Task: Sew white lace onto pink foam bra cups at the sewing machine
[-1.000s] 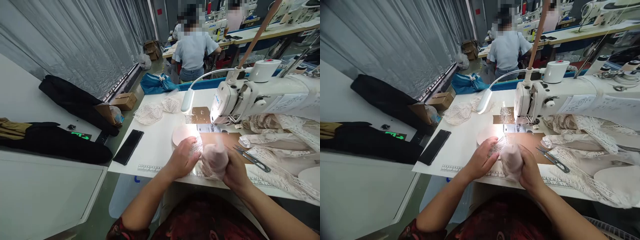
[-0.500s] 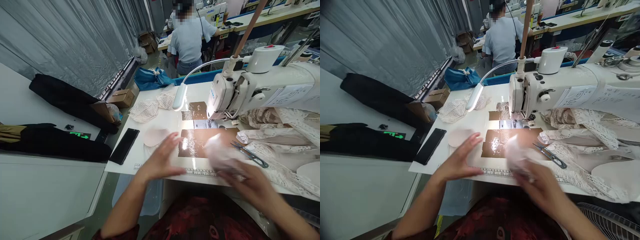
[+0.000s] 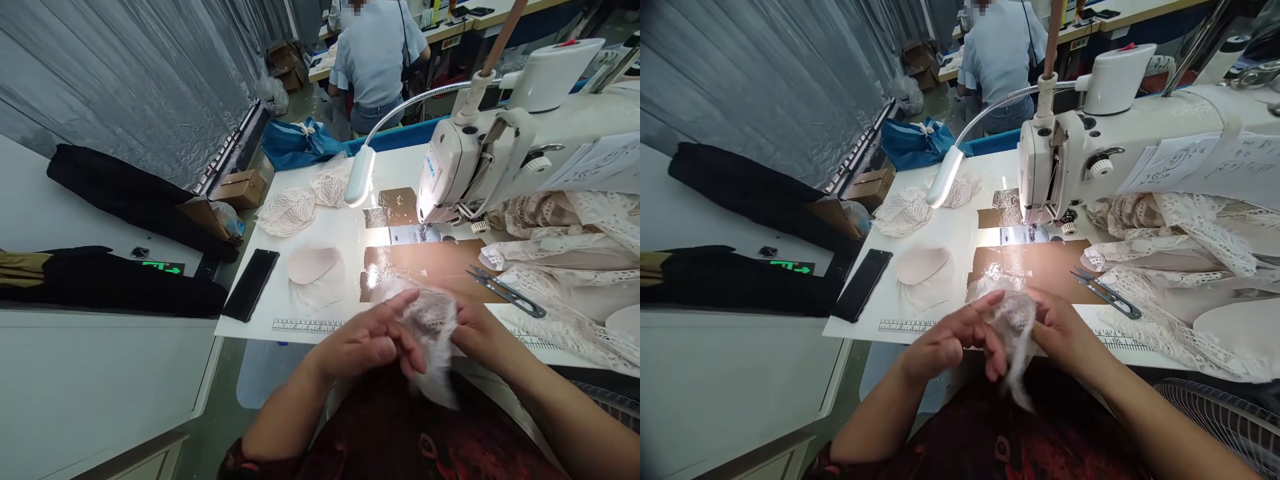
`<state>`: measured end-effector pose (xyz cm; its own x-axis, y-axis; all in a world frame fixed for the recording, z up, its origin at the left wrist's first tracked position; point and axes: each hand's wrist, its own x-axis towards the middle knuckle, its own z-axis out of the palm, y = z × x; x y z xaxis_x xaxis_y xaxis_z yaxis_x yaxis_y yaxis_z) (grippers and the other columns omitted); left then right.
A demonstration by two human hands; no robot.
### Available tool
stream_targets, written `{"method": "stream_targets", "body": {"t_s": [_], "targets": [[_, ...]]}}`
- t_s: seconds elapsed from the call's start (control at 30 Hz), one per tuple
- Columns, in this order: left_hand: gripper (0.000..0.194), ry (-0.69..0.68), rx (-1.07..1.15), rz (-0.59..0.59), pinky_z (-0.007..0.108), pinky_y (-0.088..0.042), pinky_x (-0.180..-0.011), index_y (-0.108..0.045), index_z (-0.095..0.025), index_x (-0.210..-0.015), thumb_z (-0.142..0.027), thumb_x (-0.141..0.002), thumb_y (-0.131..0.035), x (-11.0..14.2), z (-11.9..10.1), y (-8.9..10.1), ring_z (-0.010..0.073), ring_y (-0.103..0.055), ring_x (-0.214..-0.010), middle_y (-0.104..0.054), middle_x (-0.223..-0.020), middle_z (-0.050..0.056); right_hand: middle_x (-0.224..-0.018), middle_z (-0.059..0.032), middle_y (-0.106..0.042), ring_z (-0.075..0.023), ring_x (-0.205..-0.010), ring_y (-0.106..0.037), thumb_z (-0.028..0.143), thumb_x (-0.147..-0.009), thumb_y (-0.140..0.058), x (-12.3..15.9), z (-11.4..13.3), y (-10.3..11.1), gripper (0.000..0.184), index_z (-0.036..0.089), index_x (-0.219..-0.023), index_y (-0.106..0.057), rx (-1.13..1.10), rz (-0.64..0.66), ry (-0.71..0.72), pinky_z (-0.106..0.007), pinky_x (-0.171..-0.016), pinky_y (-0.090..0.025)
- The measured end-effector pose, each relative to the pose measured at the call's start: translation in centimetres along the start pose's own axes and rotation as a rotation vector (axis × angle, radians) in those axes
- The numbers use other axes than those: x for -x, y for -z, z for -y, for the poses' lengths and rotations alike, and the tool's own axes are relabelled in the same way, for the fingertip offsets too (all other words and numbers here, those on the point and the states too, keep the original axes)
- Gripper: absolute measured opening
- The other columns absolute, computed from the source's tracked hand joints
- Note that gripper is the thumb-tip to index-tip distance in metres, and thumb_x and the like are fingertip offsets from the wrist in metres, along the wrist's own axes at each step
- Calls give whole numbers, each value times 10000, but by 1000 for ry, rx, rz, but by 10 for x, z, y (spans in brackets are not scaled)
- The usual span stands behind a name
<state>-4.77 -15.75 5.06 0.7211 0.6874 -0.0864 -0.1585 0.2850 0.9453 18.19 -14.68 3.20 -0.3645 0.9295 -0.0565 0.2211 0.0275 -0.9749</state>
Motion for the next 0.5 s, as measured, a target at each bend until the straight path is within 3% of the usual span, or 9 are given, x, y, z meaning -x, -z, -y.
{"method": "stream_targets", "body": {"t_s": [0.03, 0.1, 0.23, 0.3, 0.37, 0.5], "targets": [[962, 12, 51, 74, 327, -507, -733, -208, -264, -1528, -692, -769, -615, -2, 0, -4, 182, -645, -736, -667, -962, 84, -727, -12, -679, -208, -668, -624, 375, -801, -636, -1, -3, -3, 155, 225, -804, -673, -112, 83, -72, -307, -582, -494], [1052, 13, 37, 30, 291, -498, -706, -111, -299, -1543, -639, -735, -694, -3, 0, -7, 156, -632, -720, -648, -999, 75, -700, -13, -684, -212, -654, -619, 372, -773, -670, 0, -8, -6, 148, 226, -758, -690, -259, 99, -200, -314, -580, -493], [876, -16, -195, -348, 248, -481, -749, -399, -259, -1449, -447, -694, -802, -4, 3, 3, 144, -596, -824, -610, -1073, 65, -683, -11, -679, -228, -679, -622, 284, -665, -767, 6, -9, -7, 155, 241, -798, -700, -438, 121, -257, -321, -592, -486], [669, 51, -185, -335, 269, -484, -798, -559, -203, -1305, -367, -701, -795, -3, 6, 6, 182, -604, -910, -632, -1078, 73, -675, 4, -660, -213, -662, -610, 270, -635, -787, 7, -6, -7, 213, 249, -813, -672, -504, 104, -249, -314, -597, -488], [429, 96, -89, -274, 281, -492, -770, -664, -152, -1117, -317, -730, -751, -2, 10, 8, 199, -625, -873, -672, -948, 63, -665, 34, -622, -166, -599, -566, 264, -626, -799, 7, -2, -8, 267, 261, -820, -616, -569, -12, -260, -280, -559, -477], [198, 83, 12, -407, 295, -508, -714, -720, -122, -902, -212, -728, -698, -1, 20, 6, 202, -647, -787, -696, -793, 51, -614, 82, -512, -88, -479, -429, 251, -586, -844, 5, -1, -10, 398, 260, -787, -501, -633, -227, -242, -196, -427, -381]]}}
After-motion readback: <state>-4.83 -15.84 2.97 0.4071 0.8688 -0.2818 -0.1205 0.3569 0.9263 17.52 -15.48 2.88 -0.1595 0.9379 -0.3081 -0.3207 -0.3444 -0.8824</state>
